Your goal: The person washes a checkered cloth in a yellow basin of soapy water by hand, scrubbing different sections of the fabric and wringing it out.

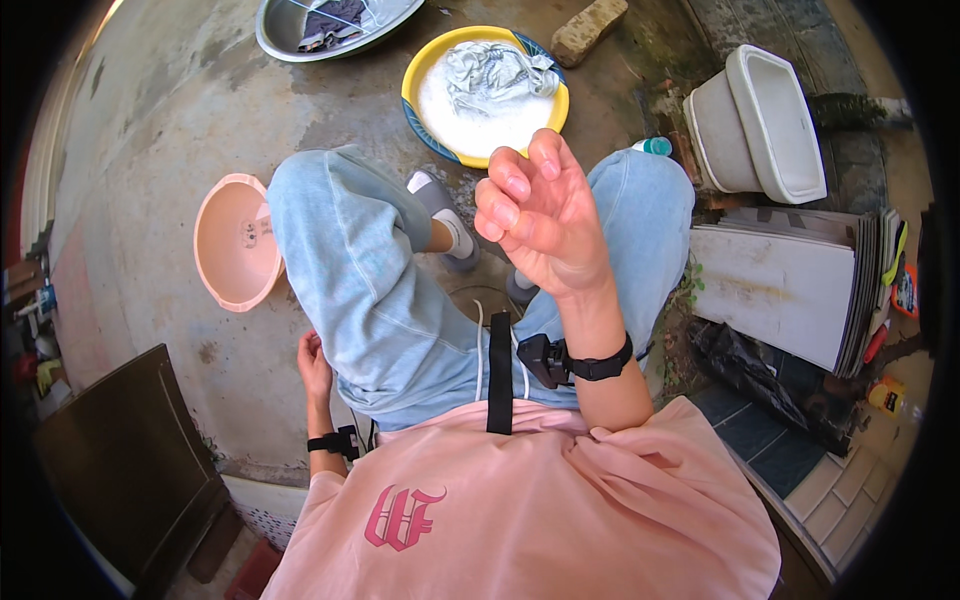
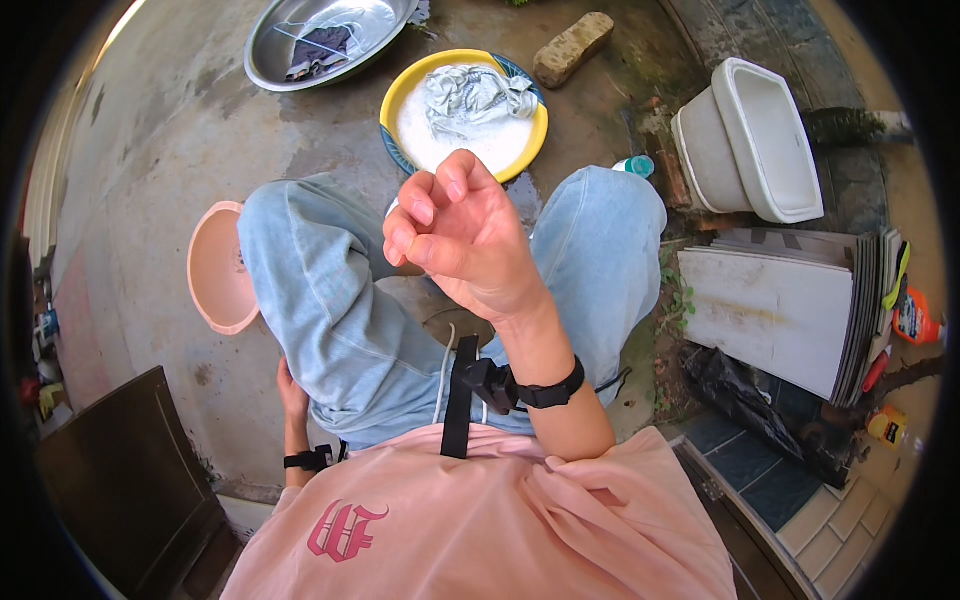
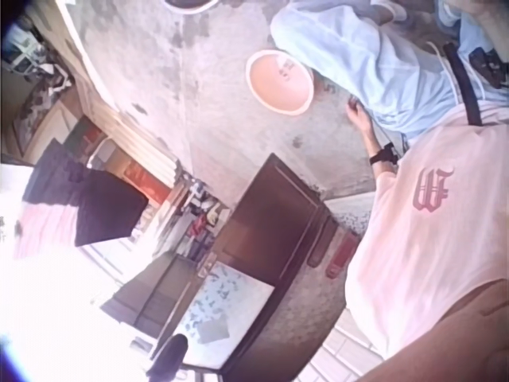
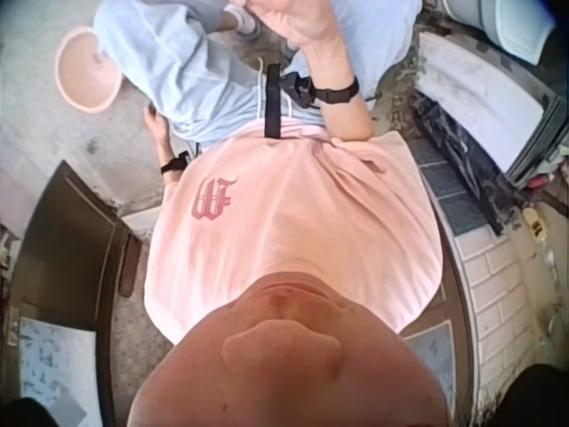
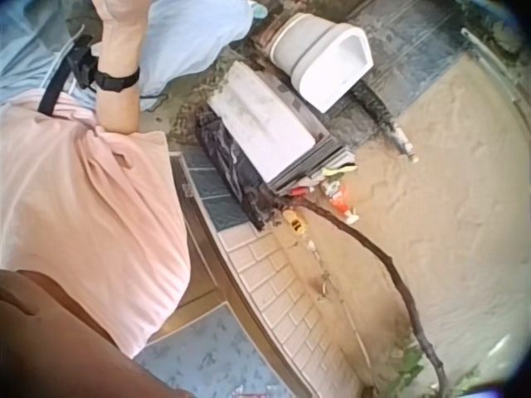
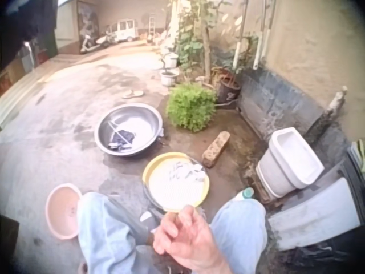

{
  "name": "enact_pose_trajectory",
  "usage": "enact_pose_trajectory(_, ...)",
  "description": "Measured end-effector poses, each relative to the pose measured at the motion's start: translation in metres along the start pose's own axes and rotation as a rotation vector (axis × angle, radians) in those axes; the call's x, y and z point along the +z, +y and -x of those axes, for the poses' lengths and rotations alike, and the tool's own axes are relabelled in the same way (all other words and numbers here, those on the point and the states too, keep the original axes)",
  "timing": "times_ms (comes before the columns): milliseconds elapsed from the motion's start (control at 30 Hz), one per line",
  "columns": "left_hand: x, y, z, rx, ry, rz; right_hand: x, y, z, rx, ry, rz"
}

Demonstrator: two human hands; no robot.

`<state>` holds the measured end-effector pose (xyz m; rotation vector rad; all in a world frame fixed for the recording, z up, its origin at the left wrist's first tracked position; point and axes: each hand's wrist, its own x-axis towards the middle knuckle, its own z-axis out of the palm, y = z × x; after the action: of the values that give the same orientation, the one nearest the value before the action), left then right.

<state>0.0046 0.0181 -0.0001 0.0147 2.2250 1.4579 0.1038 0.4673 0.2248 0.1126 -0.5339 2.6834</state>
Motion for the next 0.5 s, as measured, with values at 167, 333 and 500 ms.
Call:
enact_pose_trajectory(167,-0.0008,0.0011,-0.0011,0.031,-0.002,-0.020,0.0021,0.0016,0.0017,-0.023,-0.006,-0.016)
enact_pose_trajectory(333,-0.0001,0.0016,0.0009,0.012,0.000,-0.025,0.0023,-0.0001,0.0035,-0.040,-0.001,0.009)
enact_pose_trajectory(500,0.0042,-0.0047,0.0003,0.005,-0.009,-0.041,0.0080,-0.0067,0.0066,-0.064,0.081,0.064)
